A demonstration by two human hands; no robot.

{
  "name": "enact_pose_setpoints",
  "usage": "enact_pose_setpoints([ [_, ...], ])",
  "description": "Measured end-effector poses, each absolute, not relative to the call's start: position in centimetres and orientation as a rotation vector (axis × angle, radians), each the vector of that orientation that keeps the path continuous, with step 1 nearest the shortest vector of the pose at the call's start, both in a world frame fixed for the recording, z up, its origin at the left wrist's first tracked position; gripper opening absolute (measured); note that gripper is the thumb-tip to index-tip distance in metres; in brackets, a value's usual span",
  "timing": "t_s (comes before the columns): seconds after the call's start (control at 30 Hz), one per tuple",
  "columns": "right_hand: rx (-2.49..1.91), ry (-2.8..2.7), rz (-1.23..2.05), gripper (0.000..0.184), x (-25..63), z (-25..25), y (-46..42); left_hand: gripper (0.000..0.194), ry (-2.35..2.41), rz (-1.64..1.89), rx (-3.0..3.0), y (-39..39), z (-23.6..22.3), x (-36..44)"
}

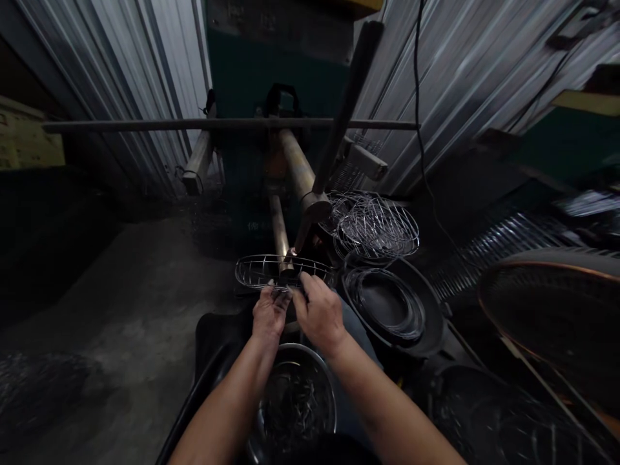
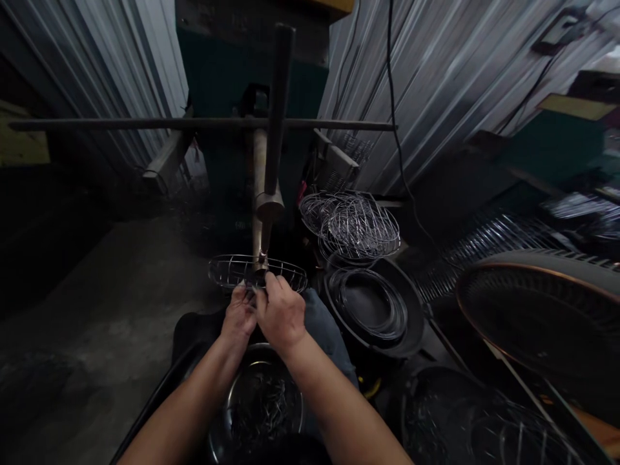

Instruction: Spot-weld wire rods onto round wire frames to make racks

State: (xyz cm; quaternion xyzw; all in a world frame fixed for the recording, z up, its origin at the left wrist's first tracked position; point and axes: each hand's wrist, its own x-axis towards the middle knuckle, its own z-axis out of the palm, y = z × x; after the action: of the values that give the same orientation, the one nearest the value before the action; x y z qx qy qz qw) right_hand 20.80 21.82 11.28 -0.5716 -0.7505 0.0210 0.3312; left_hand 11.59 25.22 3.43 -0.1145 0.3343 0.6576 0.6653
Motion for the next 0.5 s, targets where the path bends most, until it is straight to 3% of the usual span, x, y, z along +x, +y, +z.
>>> enact_pose_setpoints([
  [0.27,-1.427,-1.821,0.220,0.025,25.7,8.4,16.9,0.006,0.791,1.417,-0.248,24.4,2.9,11.7],
  [0.5,-2.171,-1.233,0.314,0.032,38.2,2.6,12.7,0.027,0.857,1.220,-0.350,24.3,2.7,11.5],
])
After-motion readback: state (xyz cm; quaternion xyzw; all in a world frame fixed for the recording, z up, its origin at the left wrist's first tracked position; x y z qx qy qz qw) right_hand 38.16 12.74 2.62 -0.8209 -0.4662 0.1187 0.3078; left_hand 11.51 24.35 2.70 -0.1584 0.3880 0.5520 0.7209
